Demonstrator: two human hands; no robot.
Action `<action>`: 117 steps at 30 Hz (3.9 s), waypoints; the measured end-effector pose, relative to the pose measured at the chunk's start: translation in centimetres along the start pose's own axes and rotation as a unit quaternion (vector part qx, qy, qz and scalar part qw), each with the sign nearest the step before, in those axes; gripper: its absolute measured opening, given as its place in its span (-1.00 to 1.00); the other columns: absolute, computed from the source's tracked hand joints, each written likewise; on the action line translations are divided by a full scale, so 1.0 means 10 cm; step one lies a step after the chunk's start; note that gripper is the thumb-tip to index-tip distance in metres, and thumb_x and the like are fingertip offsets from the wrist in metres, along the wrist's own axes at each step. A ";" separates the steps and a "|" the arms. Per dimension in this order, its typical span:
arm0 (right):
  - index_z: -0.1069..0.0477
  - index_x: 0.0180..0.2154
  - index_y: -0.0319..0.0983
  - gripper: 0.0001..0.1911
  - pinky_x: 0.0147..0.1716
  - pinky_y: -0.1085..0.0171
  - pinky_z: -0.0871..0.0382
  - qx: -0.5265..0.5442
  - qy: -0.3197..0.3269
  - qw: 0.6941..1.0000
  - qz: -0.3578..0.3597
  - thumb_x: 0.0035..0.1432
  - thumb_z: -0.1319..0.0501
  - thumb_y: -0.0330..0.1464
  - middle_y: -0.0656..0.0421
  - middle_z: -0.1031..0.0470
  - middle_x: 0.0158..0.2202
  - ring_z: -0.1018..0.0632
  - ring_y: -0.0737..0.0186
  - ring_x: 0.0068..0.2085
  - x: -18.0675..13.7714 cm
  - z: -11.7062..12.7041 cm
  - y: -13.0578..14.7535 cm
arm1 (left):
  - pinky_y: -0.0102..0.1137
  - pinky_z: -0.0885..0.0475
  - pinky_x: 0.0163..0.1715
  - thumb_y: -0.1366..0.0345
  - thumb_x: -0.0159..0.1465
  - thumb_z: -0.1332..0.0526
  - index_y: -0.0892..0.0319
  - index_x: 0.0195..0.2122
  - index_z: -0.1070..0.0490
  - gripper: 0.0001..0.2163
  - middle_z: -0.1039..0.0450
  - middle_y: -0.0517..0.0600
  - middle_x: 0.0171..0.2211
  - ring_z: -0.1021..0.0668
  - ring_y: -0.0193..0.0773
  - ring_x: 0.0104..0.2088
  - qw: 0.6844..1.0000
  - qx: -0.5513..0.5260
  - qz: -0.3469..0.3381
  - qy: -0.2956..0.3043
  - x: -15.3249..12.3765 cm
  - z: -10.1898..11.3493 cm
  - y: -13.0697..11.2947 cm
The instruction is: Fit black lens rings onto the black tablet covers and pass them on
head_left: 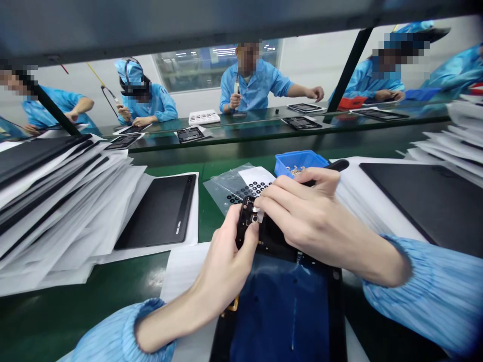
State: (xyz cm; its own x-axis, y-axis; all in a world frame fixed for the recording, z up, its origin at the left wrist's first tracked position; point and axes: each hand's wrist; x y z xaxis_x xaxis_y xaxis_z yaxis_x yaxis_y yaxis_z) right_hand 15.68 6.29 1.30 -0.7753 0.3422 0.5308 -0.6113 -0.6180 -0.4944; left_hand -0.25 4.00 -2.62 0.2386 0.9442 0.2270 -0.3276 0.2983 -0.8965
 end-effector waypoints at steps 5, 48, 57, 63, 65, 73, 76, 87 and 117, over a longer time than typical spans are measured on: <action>-0.39 -0.35 -0.36 -0.74 -0.33 0.19 -0.10 0.008 -0.023 1.000 -0.005 0.22 0.04 -0.60 0.08 -0.42 -0.42 -0.37 0.17 -0.32 0.00 -0.06 0.00 | -0.52 -0.23 -0.34 0.35 0.34 0.01 0.11 -0.22 -0.19 -0.96 -0.23 -0.18 -0.38 -0.30 -0.42 -0.37 1.000 -0.006 -0.004 -0.005 0.00 -0.01 0.00; -0.36 -0.43 -0.23 -0.86 -0.24 0.14 -0.04 0.129 -0.134 0.956 -0.225 0.14 -0.14 -0.52 0.24 -0.52 -0.42 -0.48 0.25 -0.38 0.01 0.11 -0.15 | -0.54 -0.32 -0.19 0.31 0.34 -0.01 0.07 -0.16 -0.22 -0.92 -0.36 -0.10 -0.22 -0.41 -0.37 -0.22 0.999 0.010 -0.034 -0.033 -0.25 0.07 -0.09; -0.36 -0.35 -0.25 -0.84 -0.27 0.15 -0.08 0.148 -0.122 0.975 -0.117 0.20 -0.05 -0.54 0.20 -0.50 -0.35 -0.45 0.28 -0.34 -0.01 0.12 -0.08 | -0.54 -0.32 -0.24 0.32 0.35 -0.01 0.04 -0.05 -0.21 -0.83 -0.37 -0.11 -0.21 -0.40 -0.37 -0.24 0.999 0.006 -0.041 -0.029 -0.23 0.06 -0.08; -0.34 -0.33 -0.29 -0.75 -0.29 0.15 -0.20 0.119 -0.070 0.990 0.007 0.26 0.08 -0.56 0.06 -0.46 -0.27 -0.43 0.17 -0.20 -0.05 0.14 -0.07 | -0.53 -0.29 -0.37 0.30 0.34 -0.01 0.04 -0.07 -0.20 -0.84 -0.28 -0.12 -0.35 -0.36 -0.37 -0.35 0.998 0.028 -0.039 -0.031 -0.22 0.05 -0.08; -0.34 -0.35 -0.31 -0.74 -0.29 0.15 -0.22 0.105 -0.070 0.992 0.029 0.26 0.08 -0.57 0.04 -0.45 -0.29 -0.42 0.16 -0.19 -0.04 0.15 -0.07 | -0.52 -0.30 -0.32 0.31 0.34 0.01 0.04 -0.06 -0.19 -0.84 -0.27 -0.12 -0.32 -0.36 -0.36 -0.31 0.999 0.020 -0.036 -0.025 -0.21 0.04 -0.09; -0.40 -0.39 -0.34 -0.72 -0.35 0.18 -0.18 0.041 -0.067 0.995 0.058 0.26 0.03 -0.55 0.03 -0.46 -0.34 -0.41 0.16 -0.24 0.00 0.19 -0.05 | -0.52 -0.31 -0.22 0.33 0.35 0.03 0.07 -0.11 -0.15 -0.89 -0.30 -0.11 -0.26 -0.38 -0.37 -0.23 1.000 0.007 -0.021 -0.012 -0.19 0.02 -0.10; -0.42 -0.36 -0.34 -0.73 -0.35 0.18 -0.14 0.022 -0.056 0.997 0.049 0.25 0.02 -0.56 0.06 -0.47 -0.34 -0.41 0.18 -0.27 0.01 0.20 -0.03 | -0.53 -0.32 -0.29 0.32 0.35 0.04 0.07 -0.15 -0.15 -0.93 -0.30 -0.13 -0.31 -0.37 -0.39 -0.30 1.000 0.016 -0.015 -0.012 -0.18 0.01 -0.09; -0.41 -0.38 -0.31 -0.71 -0.34 0.17 -0.12 0.019 -0.049 0.999 0.009 0.25 0.05 -0.55 0.08 -0.45 -0.37 -0.38 0.18 -0.28 0.01 0.19 0.04 | -0.53 -0.32 -0.35 0.33 0.35 0.05 0.08 -0.14 -0.15 -0.91 -0.27 -0.12 -0.33 -0.36 -0.39 -0.36 0.999 0.035 -0.026 -0.011 -0.17 0.02 -0.13; -0.40 -0.36 -0.32 -0.73 -0.33 0.15 -0.13 0.073 -0.037 0.996 -0.025 0.23 0.05 -0.56 0.07 -0.46 -0.39 -0.41 0.16 -0.30 0.02 0.22 0.03 | -0.53 -0.31 -0.38 0.36 0.34 0.05 0.09 -0.14 -0.14 -0.91 -0.31 -0.12 -0.33 -0.40 -0.39 -0.35 0.998 0.059 -0.032 -0.004 -0.19 0.04 -0.16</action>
State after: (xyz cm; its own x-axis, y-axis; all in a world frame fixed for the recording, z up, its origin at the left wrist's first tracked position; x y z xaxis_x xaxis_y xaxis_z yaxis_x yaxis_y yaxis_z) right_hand 15.71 4.67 2.78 -0.7273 0.3262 0.6038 -0.6156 -0.6990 -0.3639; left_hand -0.56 1.79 -1.50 0.2549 0.9239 0.2853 -0.4182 0.3713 -0.8290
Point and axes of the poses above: each hand's wrist, its own x-axis towards the middle knuckle, its own z-axis out of the back of the hand, y = z × x
